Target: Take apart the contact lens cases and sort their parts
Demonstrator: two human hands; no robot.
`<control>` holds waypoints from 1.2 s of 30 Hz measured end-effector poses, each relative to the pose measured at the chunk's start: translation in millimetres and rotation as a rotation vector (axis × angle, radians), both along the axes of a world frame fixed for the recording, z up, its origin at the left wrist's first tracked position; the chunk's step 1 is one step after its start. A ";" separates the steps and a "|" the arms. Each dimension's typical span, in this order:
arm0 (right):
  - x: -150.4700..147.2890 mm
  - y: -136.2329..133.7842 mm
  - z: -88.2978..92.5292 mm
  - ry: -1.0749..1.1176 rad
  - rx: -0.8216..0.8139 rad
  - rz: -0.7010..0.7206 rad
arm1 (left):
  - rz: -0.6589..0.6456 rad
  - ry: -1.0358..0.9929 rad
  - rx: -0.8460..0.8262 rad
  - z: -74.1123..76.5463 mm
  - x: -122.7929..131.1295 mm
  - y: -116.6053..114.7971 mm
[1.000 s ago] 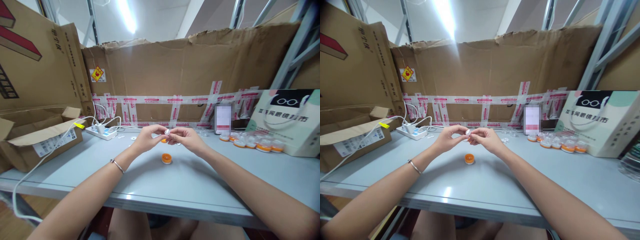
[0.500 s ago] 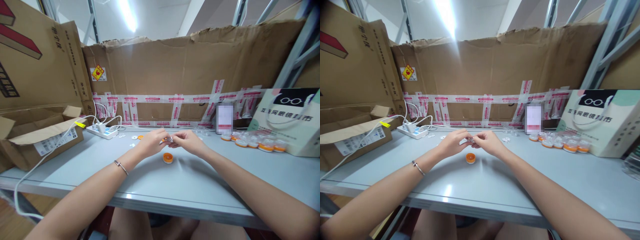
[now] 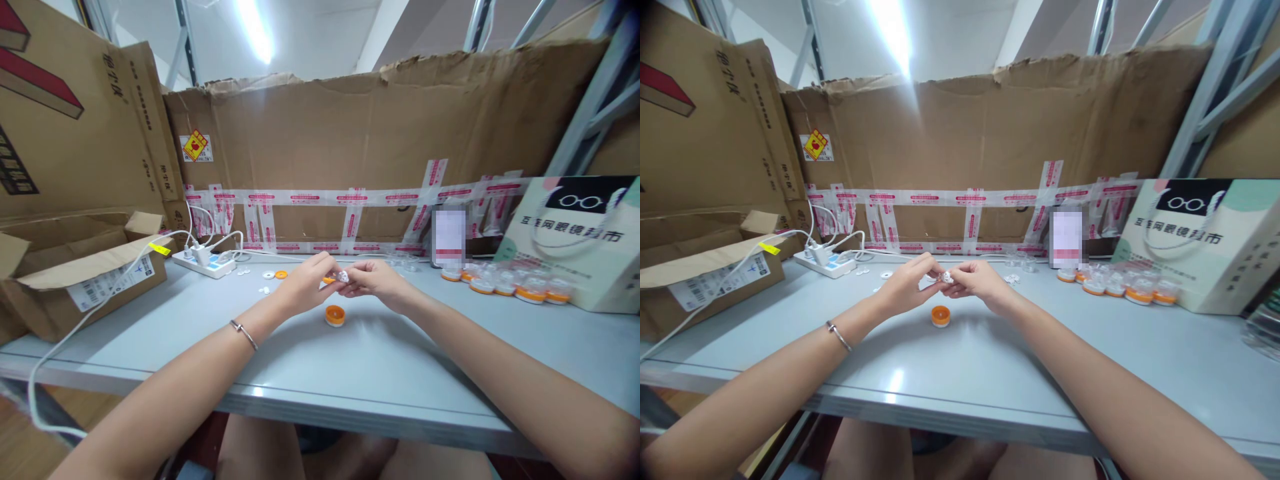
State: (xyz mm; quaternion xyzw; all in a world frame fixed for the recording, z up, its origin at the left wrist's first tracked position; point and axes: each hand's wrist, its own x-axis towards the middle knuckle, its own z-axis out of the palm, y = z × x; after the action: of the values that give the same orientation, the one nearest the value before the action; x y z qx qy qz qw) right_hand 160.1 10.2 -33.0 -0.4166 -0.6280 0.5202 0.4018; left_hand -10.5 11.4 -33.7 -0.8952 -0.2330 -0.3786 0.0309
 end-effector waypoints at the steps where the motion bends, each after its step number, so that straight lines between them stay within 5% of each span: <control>1: 0.4 0.2 0.0 -0.005 -0.016 0.007 | -0.009 -0.005 -0.003 -0.3 0.3 -0.2; 5: 2.6 1.3 0.7 -0.039 -0.032 -0.003 | -0.002 -0.026 -0.017 -0.5 -0.4 0.6; 11: 19.6 12.8 6.3 -0.061 0.155 -0.237 | 0.026 -0.056 -0.011 1.6 -3.1 2.0; 17: 38.7 22.0 10.6 -0.485 0.384 -0.469 | 0.034 -0.056 -0.013 0.8 -2.3 1.3; 25: 46.2 37.1 -8.3 -0.900 0.360 -0.328 | 0.088 0.023 -0.039 1.7 -2.4 2.0; 36: 51.3 50.1 -23.4 -0.942 0.275 -0.320 | 0.086 0.062 -0.030 0.7 -2.2 1.2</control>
State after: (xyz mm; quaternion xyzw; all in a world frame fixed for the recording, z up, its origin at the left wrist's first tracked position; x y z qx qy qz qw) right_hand 211.5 60.3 -56.4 -0.6401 -0.7317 0.1207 0.2008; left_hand -12.7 12.6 -33.0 -0.8960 -0.2757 -0.3456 0.0410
